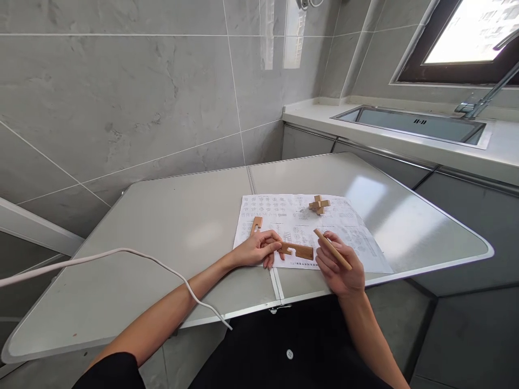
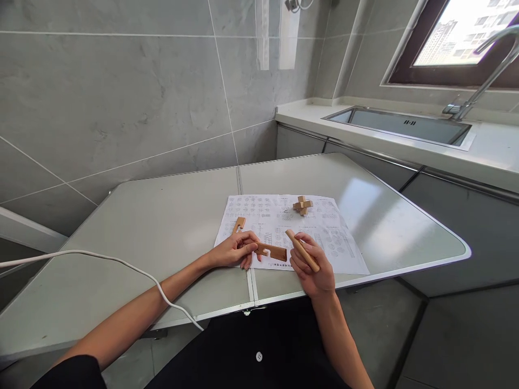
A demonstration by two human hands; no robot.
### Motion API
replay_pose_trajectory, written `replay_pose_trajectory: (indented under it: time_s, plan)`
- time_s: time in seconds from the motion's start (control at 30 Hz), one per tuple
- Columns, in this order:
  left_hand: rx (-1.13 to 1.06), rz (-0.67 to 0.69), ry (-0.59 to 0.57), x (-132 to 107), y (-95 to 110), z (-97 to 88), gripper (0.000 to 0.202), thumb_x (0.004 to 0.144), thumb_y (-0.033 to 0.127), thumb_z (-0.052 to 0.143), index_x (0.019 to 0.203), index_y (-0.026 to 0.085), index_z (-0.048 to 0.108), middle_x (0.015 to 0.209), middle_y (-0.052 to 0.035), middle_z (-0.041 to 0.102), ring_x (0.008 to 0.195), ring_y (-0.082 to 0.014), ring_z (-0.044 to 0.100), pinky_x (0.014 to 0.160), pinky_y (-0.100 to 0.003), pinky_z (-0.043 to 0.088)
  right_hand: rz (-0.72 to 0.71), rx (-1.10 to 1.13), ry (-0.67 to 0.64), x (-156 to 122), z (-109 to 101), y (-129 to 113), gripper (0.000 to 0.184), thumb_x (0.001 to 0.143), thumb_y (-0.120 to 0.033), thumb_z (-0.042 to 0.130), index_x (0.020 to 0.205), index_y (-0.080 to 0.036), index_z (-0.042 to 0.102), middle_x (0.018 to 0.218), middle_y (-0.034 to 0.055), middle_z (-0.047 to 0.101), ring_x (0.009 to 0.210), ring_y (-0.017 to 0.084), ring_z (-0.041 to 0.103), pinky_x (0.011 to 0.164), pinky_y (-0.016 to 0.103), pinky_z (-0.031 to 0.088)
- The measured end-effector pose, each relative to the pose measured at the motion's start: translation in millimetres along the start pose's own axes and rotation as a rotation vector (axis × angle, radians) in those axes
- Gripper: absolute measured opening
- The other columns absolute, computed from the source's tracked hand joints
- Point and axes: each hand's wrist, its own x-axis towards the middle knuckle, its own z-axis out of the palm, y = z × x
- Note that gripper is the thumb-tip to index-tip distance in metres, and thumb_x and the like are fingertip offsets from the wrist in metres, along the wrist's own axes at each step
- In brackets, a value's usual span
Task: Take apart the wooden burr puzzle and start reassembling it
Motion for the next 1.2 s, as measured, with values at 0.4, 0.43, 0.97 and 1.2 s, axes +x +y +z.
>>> replay_pose_trajectory:
  time_s: [0.4, 0.43, 0.97, 1.2]
  plan:
    - [0.448, 0.195, 0.461, -7.9, -0.9, -6.2, 0.031, 0.110, 0.052, 0.053, 0.103, 0.022, 0.055, 0.087, -0.0026, 0.077, 0.053, -0.0109, 0.065, 0.052, -0.024, 0.050, -0.104, -0.420, 0.154, 1.5, 13.9, 17.7, 0.034, 0.094, -0.055, 0.072, 0.105, -0.023, 0.074, 0.075, -0.0031, 0.050, 0.058, 0.012, 0.041, 0.045, 0.022, 0.034]
    - [0.520, 0.222, 0.498, -8.2, -2.1, -7.0, 0.030, 0.108, 0.051, 0.056, 0.103, 0.022, 0.058, 0.083, -0.0016, 0.076, 0.055, -0.0118, 0.065, 0.055, -0.025, 0.050, -0.108, -0.465, 0.148, 1.7, 14.4, 18.8, 0.036, 0.094, -0.056, 0.072, 0.106, -0.023, 0.074, 0.074, -0.0034, 0.049, 0.059, 0.013, 0.041, 0.046, 0.022, 0.035]
    - [1.006, 0.338, 0.340, -7.9, -1.9, -10.4, 0.033, 0.105, 0.049, 0.057, 0.091, 0.025, 0.073, 0.087, -0.0108, 0.076, 0.081, -0.0251, 0.070, 0.076, -0.037, 0.055, -0.190, -0.984, 0.085, 1.9, 22.5, 26.6, 0.044, 0.099, -0.060, 0.062, 0.109, -0.021, 0.078, 0.073, 0.0026, 0.070, 0.058, 0.018, 0.056, 0.064, 0.032, 0.049]
    - [1.028, 0.354, 0.203, -7.1, -1.2, -9.7, 0.026, 0.104, 0.040, 0.058, 0.090, 0.023, 0.073, 0.096, -0.0114, 0.076, 0.085, -0.0254, 0.070, 0.079, -0.038, 0.054, -0.216, -1.103, 0.066, 2.6, 22.9, 29.0, 0.038, 0.101, -0.055, 0.058, 0.108, -0.022, 0.075, 0.075, 0.0023, 0.073, 0.058, 0.019, 0.058, 0.064, 0.031, 0.047]
